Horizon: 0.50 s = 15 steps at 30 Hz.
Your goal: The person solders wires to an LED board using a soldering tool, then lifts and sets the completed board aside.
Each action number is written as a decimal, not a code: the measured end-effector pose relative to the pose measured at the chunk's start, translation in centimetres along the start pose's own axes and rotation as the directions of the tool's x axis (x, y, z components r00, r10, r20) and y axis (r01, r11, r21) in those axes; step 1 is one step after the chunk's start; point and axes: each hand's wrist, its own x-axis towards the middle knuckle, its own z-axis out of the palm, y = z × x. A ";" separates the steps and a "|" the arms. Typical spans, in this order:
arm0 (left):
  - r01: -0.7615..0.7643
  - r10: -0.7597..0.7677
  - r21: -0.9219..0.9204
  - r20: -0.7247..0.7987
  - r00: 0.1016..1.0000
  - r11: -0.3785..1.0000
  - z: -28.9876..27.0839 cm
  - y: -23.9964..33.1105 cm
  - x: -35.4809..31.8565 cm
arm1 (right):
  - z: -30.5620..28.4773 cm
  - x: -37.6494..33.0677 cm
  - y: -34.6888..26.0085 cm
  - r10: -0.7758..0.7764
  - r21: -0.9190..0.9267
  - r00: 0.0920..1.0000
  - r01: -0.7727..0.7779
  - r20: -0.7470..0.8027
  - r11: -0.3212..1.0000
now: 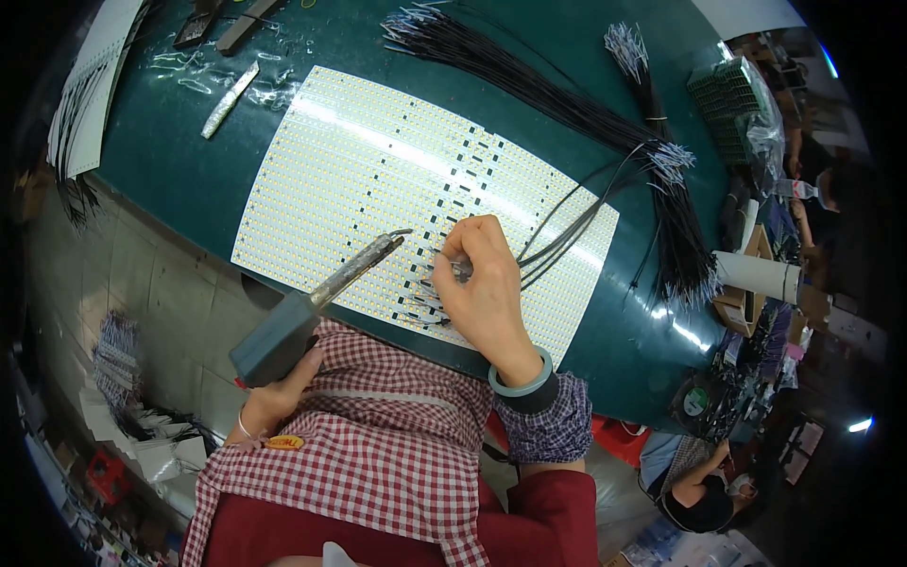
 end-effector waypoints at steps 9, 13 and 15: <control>0.201 -0.219 -0.271 -0.037 0.975 0.941 -2.3 -0.7 1.5 | -2.7 2.0 -2.8 0.071 -0.030 0.972 -0.066 0.222 0.997; 0.236 -0.273 -0.327 -0.071 0.959 0.915 -3.3 -1.4 1.8 | -4.0 8.2 -3.4 -0.197 -0.208 0.958 0.240 0.206 0.948; 0.287 -0.329 -0.352 -0.065 0.942 0.891 -4.0 -1.5 1.7 | -2.5 12.9 -2.9 -0.293 -0.259 0.948 0.316 0.126 0.913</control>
